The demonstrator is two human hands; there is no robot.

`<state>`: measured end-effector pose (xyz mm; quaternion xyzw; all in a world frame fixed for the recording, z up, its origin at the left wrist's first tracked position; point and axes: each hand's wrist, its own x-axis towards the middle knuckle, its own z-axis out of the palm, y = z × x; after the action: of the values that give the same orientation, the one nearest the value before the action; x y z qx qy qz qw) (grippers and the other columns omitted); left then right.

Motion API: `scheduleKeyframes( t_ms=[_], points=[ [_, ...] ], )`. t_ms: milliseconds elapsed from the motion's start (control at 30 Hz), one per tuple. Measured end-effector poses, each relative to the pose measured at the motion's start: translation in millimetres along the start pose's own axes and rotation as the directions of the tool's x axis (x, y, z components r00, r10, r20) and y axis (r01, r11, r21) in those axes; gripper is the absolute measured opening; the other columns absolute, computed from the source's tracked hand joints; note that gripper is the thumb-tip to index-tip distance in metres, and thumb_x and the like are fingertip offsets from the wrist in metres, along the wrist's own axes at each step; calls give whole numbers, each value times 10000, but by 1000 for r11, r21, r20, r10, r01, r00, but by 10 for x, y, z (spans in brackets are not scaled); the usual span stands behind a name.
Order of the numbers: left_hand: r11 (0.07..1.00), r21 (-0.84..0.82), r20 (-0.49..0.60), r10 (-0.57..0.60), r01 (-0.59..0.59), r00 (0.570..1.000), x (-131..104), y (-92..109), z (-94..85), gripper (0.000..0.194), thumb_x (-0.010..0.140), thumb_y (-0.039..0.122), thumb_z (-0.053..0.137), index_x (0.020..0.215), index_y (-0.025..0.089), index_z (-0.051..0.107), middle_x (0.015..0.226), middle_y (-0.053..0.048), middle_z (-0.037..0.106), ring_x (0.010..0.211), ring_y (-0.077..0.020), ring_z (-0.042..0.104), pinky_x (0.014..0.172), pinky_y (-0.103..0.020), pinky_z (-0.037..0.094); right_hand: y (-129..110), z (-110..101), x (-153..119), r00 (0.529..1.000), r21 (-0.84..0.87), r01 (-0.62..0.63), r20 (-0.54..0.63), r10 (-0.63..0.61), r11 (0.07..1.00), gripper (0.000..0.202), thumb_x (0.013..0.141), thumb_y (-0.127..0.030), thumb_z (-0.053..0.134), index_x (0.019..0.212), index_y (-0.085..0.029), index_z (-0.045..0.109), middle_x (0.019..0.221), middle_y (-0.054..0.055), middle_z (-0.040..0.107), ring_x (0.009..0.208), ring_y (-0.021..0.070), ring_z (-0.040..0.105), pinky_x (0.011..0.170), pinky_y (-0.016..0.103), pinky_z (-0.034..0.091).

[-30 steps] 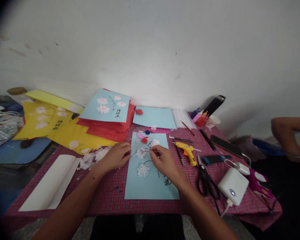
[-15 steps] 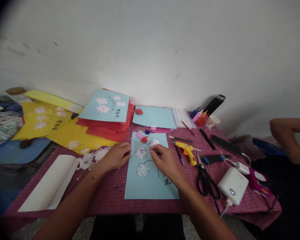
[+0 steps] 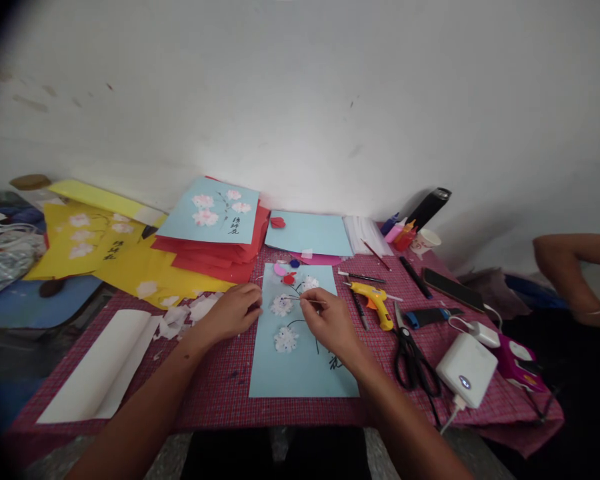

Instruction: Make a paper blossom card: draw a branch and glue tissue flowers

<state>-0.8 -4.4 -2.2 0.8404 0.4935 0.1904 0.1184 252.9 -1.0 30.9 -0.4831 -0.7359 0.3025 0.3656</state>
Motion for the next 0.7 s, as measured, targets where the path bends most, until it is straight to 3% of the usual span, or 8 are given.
scheduleKeyframes(
  t_ms=[700],
  points=[
    [1000,-22,-7,-7,7,1000,-5,19,-15,20,853,190,541,837,200,534,960,-54,600,931,-213,561,857,-350,440,20,27,-13,999,5,0,50,0,1000,117,883,-249,570,848,-193,667,734,10,663,656,149,604,606,251,453]
  ],
)
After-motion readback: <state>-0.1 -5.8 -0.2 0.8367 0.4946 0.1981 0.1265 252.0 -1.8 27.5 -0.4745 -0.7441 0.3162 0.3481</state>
